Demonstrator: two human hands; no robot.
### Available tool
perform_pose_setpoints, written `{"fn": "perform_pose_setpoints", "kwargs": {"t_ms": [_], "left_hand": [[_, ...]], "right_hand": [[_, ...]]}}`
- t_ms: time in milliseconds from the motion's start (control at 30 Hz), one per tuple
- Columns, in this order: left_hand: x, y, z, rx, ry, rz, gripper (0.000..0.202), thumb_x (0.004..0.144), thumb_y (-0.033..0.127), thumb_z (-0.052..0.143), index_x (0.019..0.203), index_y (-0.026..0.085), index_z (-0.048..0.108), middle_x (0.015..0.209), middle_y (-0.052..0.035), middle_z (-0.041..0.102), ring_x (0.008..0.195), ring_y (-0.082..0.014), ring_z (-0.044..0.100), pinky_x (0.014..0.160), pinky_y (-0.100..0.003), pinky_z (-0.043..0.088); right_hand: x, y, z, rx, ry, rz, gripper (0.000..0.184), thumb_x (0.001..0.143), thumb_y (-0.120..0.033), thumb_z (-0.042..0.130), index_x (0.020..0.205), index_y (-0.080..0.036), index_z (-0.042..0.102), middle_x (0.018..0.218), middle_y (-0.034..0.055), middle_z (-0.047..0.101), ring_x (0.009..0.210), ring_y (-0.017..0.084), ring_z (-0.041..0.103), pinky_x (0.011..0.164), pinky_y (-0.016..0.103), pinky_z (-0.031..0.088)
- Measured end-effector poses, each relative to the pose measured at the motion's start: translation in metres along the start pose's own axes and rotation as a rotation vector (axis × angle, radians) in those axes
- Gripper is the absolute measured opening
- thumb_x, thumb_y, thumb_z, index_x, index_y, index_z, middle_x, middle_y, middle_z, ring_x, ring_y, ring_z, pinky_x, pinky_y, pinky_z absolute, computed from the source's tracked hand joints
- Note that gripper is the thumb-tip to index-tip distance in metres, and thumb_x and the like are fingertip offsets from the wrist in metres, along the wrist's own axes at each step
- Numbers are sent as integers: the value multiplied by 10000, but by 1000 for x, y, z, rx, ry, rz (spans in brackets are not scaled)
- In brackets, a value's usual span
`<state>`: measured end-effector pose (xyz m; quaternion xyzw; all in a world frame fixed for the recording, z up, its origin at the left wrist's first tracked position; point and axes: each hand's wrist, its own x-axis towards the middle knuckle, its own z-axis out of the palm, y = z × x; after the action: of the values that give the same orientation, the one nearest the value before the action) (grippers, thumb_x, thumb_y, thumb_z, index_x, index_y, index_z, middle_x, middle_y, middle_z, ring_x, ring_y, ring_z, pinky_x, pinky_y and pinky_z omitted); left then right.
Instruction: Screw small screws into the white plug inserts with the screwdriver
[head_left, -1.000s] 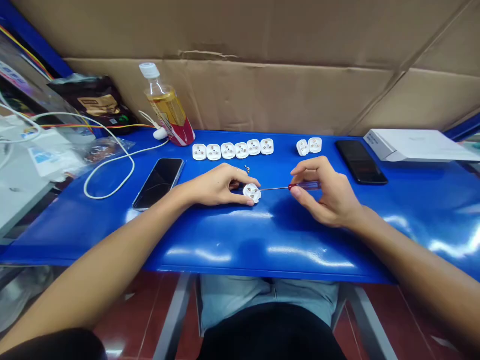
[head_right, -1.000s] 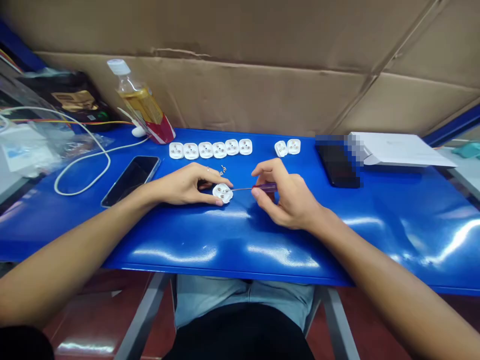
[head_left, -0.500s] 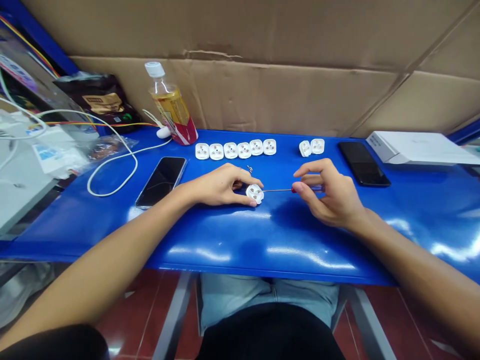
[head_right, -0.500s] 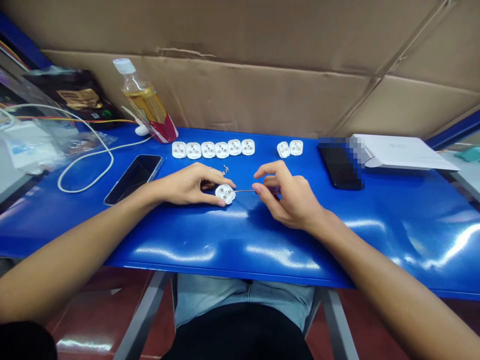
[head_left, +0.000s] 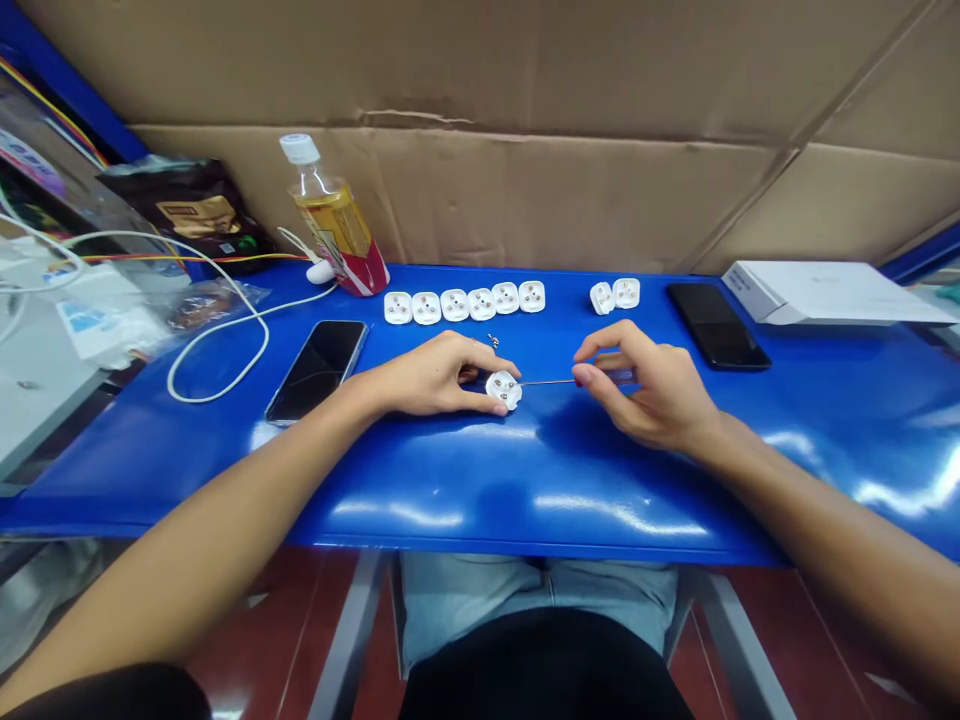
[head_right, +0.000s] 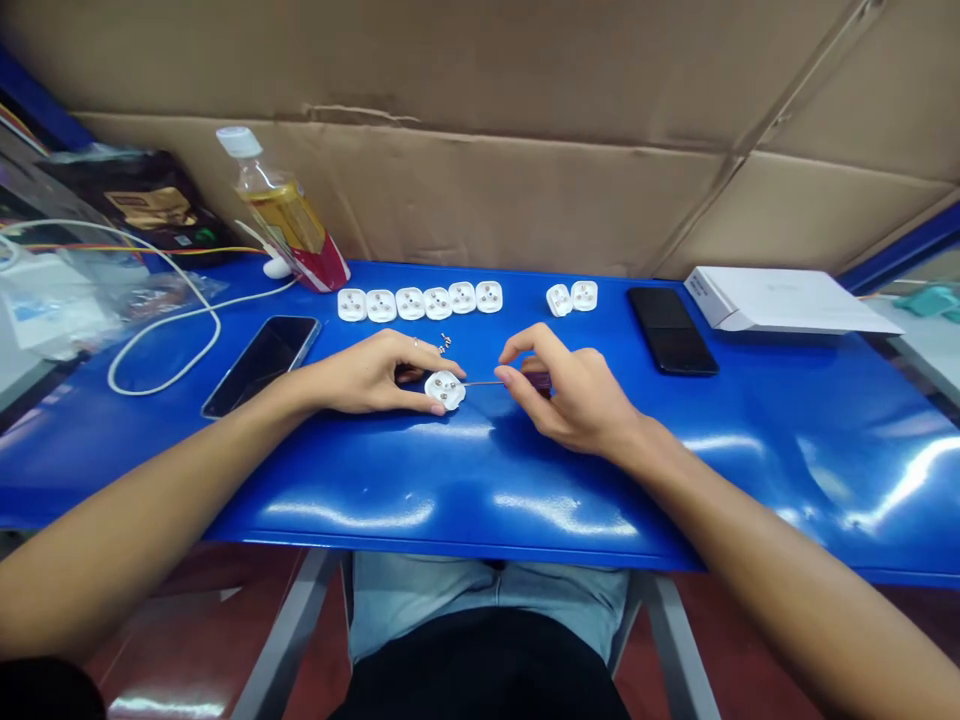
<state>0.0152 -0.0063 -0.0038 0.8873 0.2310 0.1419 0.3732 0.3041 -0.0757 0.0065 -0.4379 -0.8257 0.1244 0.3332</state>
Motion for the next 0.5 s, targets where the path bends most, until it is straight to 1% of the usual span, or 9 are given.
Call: {"fn": "perform_pose_setpoints", "kwargs": {"t_ms": [67,167,200,233,300,367,433,500], "left_hand": [[0,1,0,0,-4,-9,469,924,506,775,1282,203,783,901,-30,733,738,-137,545,668,-256,388],[0,1,-1,3,-6,-17,471,912,508,784,1266,197,787,886,-27,722,728,-135,538,661,-256,388],[0,1,-1,6,-3,-18,467,909,506,785,1259,197,789,877,-25,717,723,-135,533,658,-257,386],[1,1,-1,7,1,-19,462,908,505,786,1253,198,791,867,-23,712,719,-135,527,656,-257,383],[1,1,-1,7,9,-20,453,909,502,784,1246,199,794,850,-18,704,710,-132,515,657,-257,381],[1,1,-1,4,16,-23,456,909,501,785,1248,197,794,850,-16,702,712,-130,513,662,-256,383],[1,1,-1,3,15,-24,466,908,505,788,1258,196,790,858,-17,703,716,-129,518,664,-254,385],[1,1,-1,4,10,-21,471,912,511,784,1263,196,787,857,-16,699,716,-130,517,660,-252,383]], "right_hand": [[1,1,-1,11,-12,-8,120,1003,-340,631,1082,-278,565,810,7,753,692,219,770,607,310,547],[1,3,-2,113,-54,-74,225,964,-293,672,1154,-274,554,971,34,774,843,228,789,735,330,599],[1,4,-2,128,-66,-81,232,957,-281,678,1153,-273,555,991,37,774,857,227,789,735,326,599],[1,4,-2,123,-72,-71,204,960,-281,674,1130,-273,562,971,32,772,835,222,785,710,317,589],[0,4,-1,79,-68,-19,98,994,-317,644,1052,-271,580,853,8,751,713,203,755,624,303,544],[0,2,-1,57,-67,5,98,1015,-360,621,1023,-268,588,792,-3,730,644,193,720,596,307,518],[1,0,-1,83,-60,-24,123,998,-358,641,1053,-264,584,872,16,747,719,203,732,655,321,554],[2,-2,-1,127,-38,-48,149,967,-325,672,1060,-264,572,966,36,756,807,210,744,727,331,591]]}}
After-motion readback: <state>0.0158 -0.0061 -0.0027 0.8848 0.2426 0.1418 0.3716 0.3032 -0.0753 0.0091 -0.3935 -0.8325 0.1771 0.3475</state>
